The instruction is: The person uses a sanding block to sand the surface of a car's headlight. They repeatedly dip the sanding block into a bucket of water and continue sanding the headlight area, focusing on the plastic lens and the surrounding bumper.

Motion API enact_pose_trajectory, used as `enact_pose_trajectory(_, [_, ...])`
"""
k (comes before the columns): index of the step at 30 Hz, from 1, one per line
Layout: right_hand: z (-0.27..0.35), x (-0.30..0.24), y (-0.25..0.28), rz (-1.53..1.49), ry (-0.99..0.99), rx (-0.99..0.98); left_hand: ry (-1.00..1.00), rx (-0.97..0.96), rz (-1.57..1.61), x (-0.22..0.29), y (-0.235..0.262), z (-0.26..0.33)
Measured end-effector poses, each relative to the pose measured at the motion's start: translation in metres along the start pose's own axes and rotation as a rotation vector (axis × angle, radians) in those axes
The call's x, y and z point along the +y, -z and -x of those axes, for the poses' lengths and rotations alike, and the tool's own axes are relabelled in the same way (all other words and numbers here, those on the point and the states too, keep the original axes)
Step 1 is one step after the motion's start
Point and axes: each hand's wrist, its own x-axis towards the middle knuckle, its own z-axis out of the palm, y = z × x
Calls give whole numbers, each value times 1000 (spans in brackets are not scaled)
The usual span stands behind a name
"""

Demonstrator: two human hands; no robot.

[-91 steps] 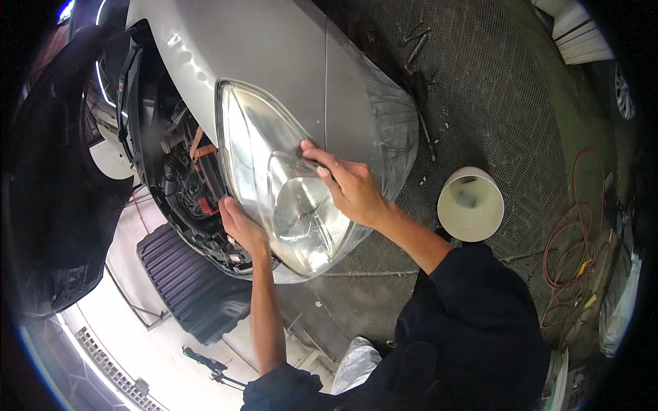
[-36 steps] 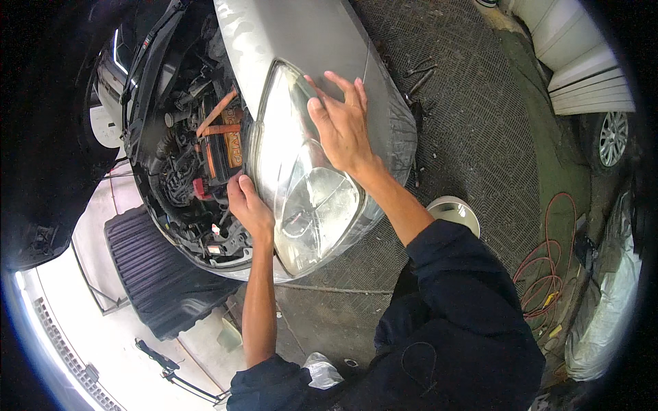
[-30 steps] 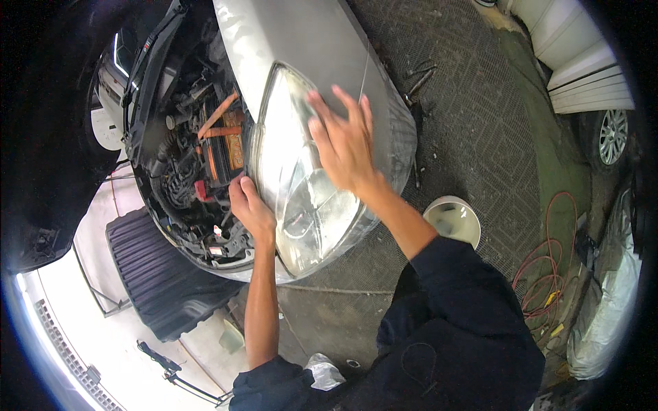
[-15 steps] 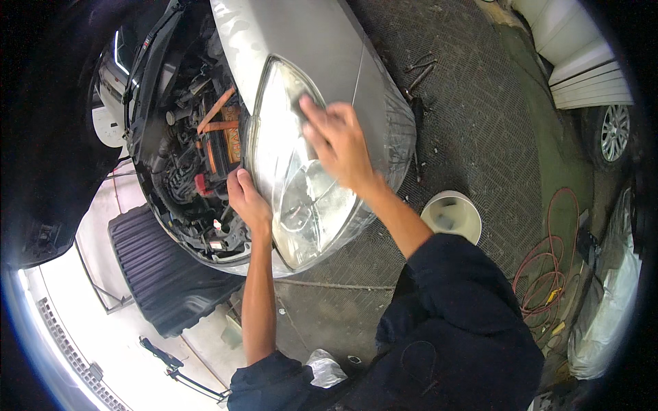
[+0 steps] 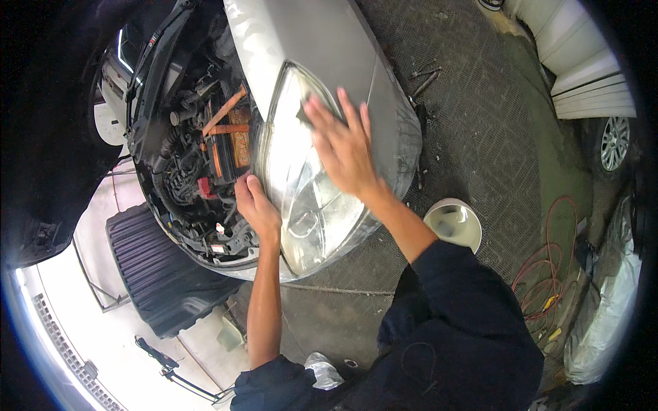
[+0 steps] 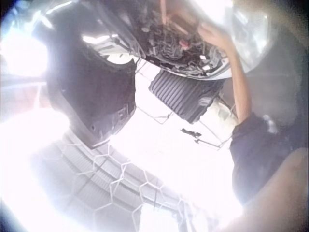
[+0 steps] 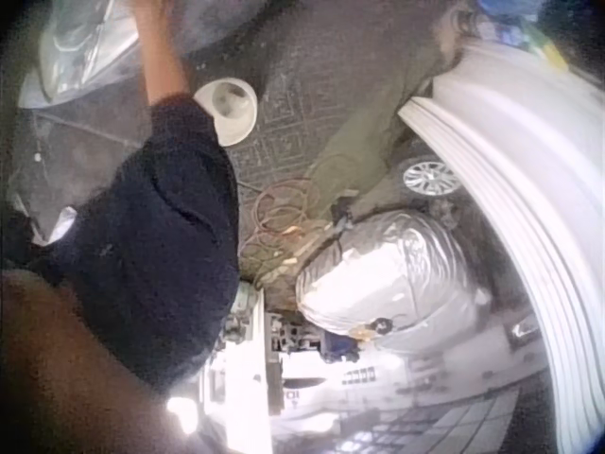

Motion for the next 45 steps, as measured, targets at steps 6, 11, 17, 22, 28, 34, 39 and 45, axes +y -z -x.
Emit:
enact_pose_trajectory(6, [0,-21,-5,-193,-125,26,-28,5,-31,2,1,2])
enact_pose_trajectory(11, [-47,-10,-4,-230,-170,88,-8,-21,2,14,1,0])
enact_pose_trajectory(17, [-15,-12,-5,-179,-130,100,-20,-6,5,5,-2,1])
enact_pose_trajectory(22, [-90,-19,41,-348,-257,240,-63,31,-2,-8,2,-1])
enact_pose_trajectory(28, [-49,-13,24,-361,-114,74,-26,-9,-4,3,2,-2])
enact_pose_trajectory(34, [17,-8,5,-244,186,-70,-9,-25,9,-1,2,-1])
enact_pose_trajectory(39, [-38,0,-5,-321,158,72,0,-26,59,9,1,1])
enact_pose_trajectory(45, [-20,-6,17,-486,-31,9,-22,-18,46,7,-1,-3])
